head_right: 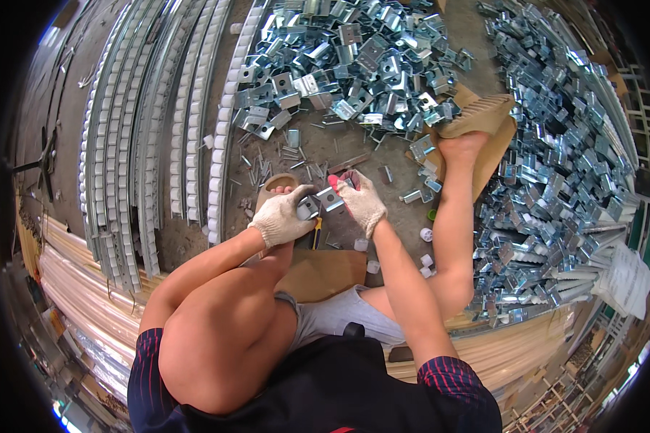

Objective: The person assembles metal components by holding a bracket against a metal track and hammering a small pin or fastener into place by hand using a hammer.

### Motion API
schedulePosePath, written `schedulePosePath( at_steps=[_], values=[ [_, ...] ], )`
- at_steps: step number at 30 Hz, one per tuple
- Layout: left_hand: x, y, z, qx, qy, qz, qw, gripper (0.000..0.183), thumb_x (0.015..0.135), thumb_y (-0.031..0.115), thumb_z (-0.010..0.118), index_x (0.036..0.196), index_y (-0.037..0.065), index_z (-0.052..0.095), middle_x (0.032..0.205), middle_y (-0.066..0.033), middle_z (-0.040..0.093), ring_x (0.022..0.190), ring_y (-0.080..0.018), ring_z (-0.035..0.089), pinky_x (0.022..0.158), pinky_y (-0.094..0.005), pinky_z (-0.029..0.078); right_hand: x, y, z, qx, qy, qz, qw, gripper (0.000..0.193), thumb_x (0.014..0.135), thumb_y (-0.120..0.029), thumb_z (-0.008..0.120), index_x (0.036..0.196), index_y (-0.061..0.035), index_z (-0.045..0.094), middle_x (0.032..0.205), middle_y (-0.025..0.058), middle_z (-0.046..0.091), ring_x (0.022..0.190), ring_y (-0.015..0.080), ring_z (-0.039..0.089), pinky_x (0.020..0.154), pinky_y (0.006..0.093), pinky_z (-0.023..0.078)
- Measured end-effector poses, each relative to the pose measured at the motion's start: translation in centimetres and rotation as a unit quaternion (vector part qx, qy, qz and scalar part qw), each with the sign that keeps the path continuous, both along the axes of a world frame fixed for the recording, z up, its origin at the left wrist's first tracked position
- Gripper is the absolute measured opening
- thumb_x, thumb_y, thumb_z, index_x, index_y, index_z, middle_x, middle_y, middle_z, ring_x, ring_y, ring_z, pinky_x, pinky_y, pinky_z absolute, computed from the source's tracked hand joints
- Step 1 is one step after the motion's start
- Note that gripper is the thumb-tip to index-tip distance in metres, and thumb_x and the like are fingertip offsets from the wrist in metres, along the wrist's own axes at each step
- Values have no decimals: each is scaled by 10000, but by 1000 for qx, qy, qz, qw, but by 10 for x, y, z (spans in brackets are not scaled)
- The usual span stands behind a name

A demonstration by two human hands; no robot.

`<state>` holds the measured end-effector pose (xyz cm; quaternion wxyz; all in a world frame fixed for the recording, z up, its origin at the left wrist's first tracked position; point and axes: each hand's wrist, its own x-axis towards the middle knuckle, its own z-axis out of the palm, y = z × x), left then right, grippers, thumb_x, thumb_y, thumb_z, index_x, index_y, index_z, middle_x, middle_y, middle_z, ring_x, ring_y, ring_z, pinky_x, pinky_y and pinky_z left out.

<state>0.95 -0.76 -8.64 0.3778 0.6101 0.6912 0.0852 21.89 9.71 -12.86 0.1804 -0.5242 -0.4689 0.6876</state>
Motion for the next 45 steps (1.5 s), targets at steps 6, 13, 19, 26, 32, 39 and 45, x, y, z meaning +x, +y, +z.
schedulePosePath(
  at_steps=[6,13,19,26,32,39,45],
  values=[
    [-5,8,23,-18,-51,20,998,648,826,464,787,1387,188,614,1166,-253,721,1153,-436,695,1057,-488,520,16,-8,7,-38,-106,40,993,351,1017,-357,772,1084,-23,688,957,-11,668,862,92,539,765,302,496],
    [-6,9,14,-63,-34,4,997,701,787,592,809,1214,59,651,1223,-301,685,1215,-483,648,1116,-507,473,48,-53,-3,165,-279,145,935,548,987,-362,671,1445,-83,559,1301,235,683,1198,443,669,1042,492,529],
    [-10,7,14,-85,-35,8,996,771,784,651,807,1237,48,647,1301,-350,640,1340,-521,555,1221,-517,372,53,-71,13,228,-318,116,913,481,1000,-264,645,1455,-122,580,1326,186,681,1173,413,684,994,492,560],
    [-21,2,31,-15,-26,33,999,663,775,567,842,1175,66,668,1098,-251,730,1077,-445,705,1007,-509,534,40,-24,30,287,-308,-61,905,310,959,-195,705,1261,-126,703,1096,148,748,961,368,742,845,460,595],
    [0,20,32,15,-18,15,1000,626,765,400,894,1272,78,718,1184,-208,751,1161,-414,698,1026,-467,556,71,-13,65,329,-344,-60,877,332,954,-175,695,1268,-68,695,1145,173,743,1028,370,731,886,443,590],
    [-27,-3,-9,55,-110,115,986,679,791,196,918,1374,-10,637,1241,-171,720,1135,-283,703,1012,-374,539,179,-129,120,404,-316,-339,789,280,986,-132,702,1255,-56,690,1061,137,712,934,297,713,861,419,572],
    [-28,-17,-23,74,-254,119,957,411,1069,292,700,1339,-14,651,1165,-80,726,1052,-185,666,958,-331,536,386,-357,96,25,-567,-588,577,439,1005,-308,711,1306,5,644,1246,189,694,1131,304,688,1023,383,532]
  ],
)
